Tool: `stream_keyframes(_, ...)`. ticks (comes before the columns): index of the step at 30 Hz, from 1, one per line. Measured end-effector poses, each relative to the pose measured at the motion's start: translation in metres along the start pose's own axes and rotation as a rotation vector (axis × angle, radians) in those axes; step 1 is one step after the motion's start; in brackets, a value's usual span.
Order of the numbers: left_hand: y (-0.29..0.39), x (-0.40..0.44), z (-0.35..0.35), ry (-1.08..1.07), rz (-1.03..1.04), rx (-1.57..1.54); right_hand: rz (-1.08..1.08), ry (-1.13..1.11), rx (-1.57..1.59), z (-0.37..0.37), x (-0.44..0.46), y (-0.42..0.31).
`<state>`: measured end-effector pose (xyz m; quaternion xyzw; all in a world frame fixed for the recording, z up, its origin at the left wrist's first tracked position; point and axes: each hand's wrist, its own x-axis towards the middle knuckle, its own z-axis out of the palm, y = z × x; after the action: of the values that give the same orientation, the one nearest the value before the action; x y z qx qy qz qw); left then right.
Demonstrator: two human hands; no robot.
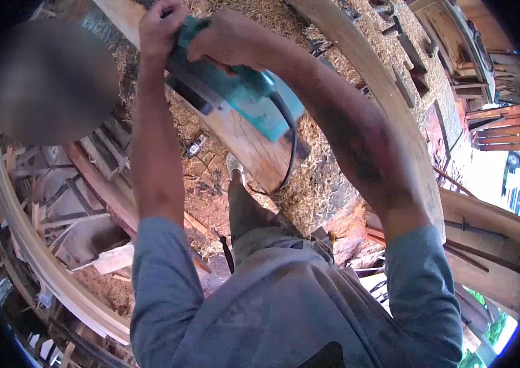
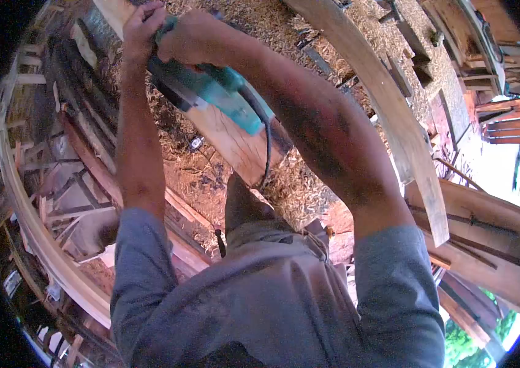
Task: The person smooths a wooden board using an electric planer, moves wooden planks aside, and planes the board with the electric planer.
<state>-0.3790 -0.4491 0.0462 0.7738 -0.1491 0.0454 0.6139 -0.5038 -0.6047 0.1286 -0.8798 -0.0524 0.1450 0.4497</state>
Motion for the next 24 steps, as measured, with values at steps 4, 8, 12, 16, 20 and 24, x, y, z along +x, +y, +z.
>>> stream_keyframes(4, 0.017, -0.108, 0.030, 0.020, 0.106, 0.131, -0.667, 0.052, -0.566, 0.025, -0.093, 0.052)
stream_keyframes(8, 0.089, -0.250, 0.073, 0.010, -0.101, -0.083, 0.271, -0.038, 0.095, 0.042, -0.251, 0.014)
stream_keyframes(12, 0.108, -0.293, 0.077, 0.009, 0.004, -0.079, 0.494, -0.113, 0.076, 0.056, -0.295, 0.002)
stream_keyframes(16, 0.089, -0.265, 0.062, 0.036, -0.035, -0.130, 0.490, -0.069, 0.174, 0.063, -0.266, -0.001)
stream_keyframes(20, 0.071, -0.223, 0.035, -0.013, -0.094, -0.151, 0.476, -0.054, 0.106, 0.068, -0.217, -0.009)
stream_keyframes(24, 0.044, -0.172, 0.012, -0.048, -0.091, -0.199, 0.467, -0.022, 0.060, 0.063, -0.157, -0.038)
